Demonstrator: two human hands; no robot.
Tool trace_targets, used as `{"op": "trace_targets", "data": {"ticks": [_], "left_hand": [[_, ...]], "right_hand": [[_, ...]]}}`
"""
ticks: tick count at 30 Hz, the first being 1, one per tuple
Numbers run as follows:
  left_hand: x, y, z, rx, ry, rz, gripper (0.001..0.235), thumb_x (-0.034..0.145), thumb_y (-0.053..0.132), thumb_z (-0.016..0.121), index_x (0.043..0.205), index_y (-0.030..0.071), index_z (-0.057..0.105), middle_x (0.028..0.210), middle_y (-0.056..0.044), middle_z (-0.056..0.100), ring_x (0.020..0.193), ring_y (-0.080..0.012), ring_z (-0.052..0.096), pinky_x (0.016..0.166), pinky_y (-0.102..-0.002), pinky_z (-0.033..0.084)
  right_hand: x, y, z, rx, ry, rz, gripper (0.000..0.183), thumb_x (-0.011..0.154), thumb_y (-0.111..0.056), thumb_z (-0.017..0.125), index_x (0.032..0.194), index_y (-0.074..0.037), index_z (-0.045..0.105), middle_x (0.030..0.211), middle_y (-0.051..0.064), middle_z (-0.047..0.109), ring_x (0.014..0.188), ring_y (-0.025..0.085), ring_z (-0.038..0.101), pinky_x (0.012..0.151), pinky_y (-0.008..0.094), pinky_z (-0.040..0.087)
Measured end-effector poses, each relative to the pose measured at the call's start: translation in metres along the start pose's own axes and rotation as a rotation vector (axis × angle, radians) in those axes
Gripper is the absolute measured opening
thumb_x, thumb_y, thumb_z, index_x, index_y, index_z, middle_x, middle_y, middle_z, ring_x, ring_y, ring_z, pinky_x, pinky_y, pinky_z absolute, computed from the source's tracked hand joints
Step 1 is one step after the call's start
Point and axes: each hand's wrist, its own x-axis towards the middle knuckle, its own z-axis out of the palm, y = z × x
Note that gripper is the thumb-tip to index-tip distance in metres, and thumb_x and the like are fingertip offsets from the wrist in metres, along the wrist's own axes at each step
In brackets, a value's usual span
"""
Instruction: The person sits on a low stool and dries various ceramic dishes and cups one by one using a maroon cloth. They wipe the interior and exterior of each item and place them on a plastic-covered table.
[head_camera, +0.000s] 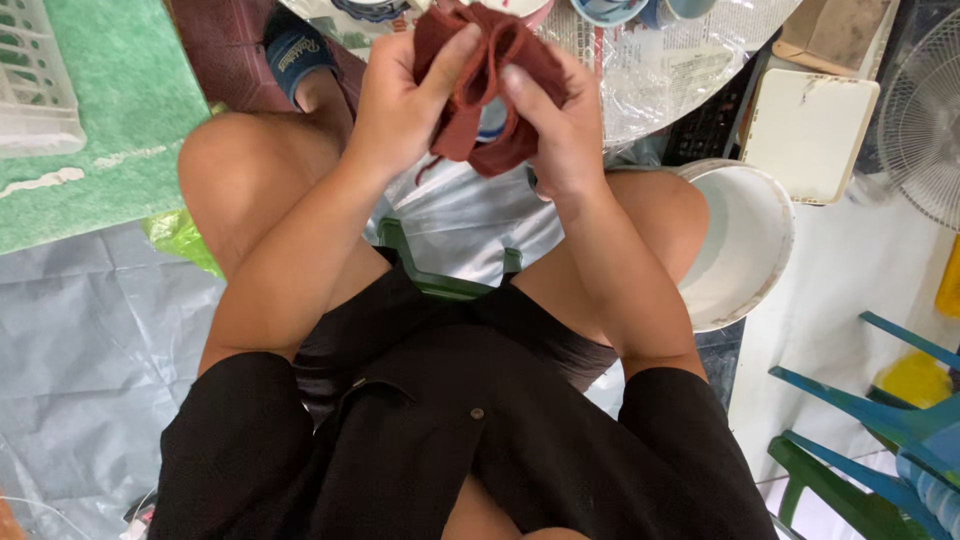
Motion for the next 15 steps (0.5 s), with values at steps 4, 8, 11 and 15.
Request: {"op": "trace_targets", "data": {"ticks": [4,8,11,15], "left_hand": [[0.002,-0.006,-0.002,-0.012,-0.031,0.082,0.032,0.117,0.03,0.056,0.113,0.0,0.067,0.096,0.003,0.067,0.089,-0.0027,0.057,0.08,-0.024,0.049],[0.003,-0.025,-0.009,-0.388,0.088,-0.103,0.036,0.113,0.033,0.056,0.12,-0.001,0.066,0.101,-0.002,0.07,0.088,-0.0082,0.063,0.08,-0.026,0.051],[0.009,-0.04,-0.014,-0.644,0.258,-0.137,0.036,0.112,0.031,0.056,0.124,-0.003,0.061,0.113,-0.009,0.073,0.1,-0.0157,0.072,0.09,-0.033,0.058],[0.001,-0.047,-0.013,-0.795,0.3,-0.072,0.038,0.111,0.026,0.059,0.135,-0.003,0.051,0.126,-0.012,0.068,0.114,-0.0201,0.069,0.103,-0.038,0.058]], "right_hand": [[0.009,0.006,0.0,-0.011,0.058,0.082,0.038,0.111,-0.027,0.066,0.133,0.004,0.068,0.107,0.006,0.069,0.098,0.013,0.062,0.091,0.032,0.05],[0.004,0.002,0.014,0.178,0.08,0.029,0.048,0.11,-0.03,0.062,0.146,0.002,0.054,0.137,0.011,0.065,0.125,0.019,0.065,0.111,0.037,0.052],[-0.006,-0.004,0.032,-0.173,-0.102,-0.163,0.061,0.108,-0.017,0.07,0.156,-0.001,0.036,0.15,0.011,0.054,0.137,0.019,0.055,0.12,0.036,0.046],[-0.015,0.003,0.042,-0.351,-0.108,-0.24,0.065,0.105,-0.003,0.075,0.156,-0.001,0.035,0.15,0.011,0.056,0.137,0.018,0.057,0.121,0.034,0.047]]}}
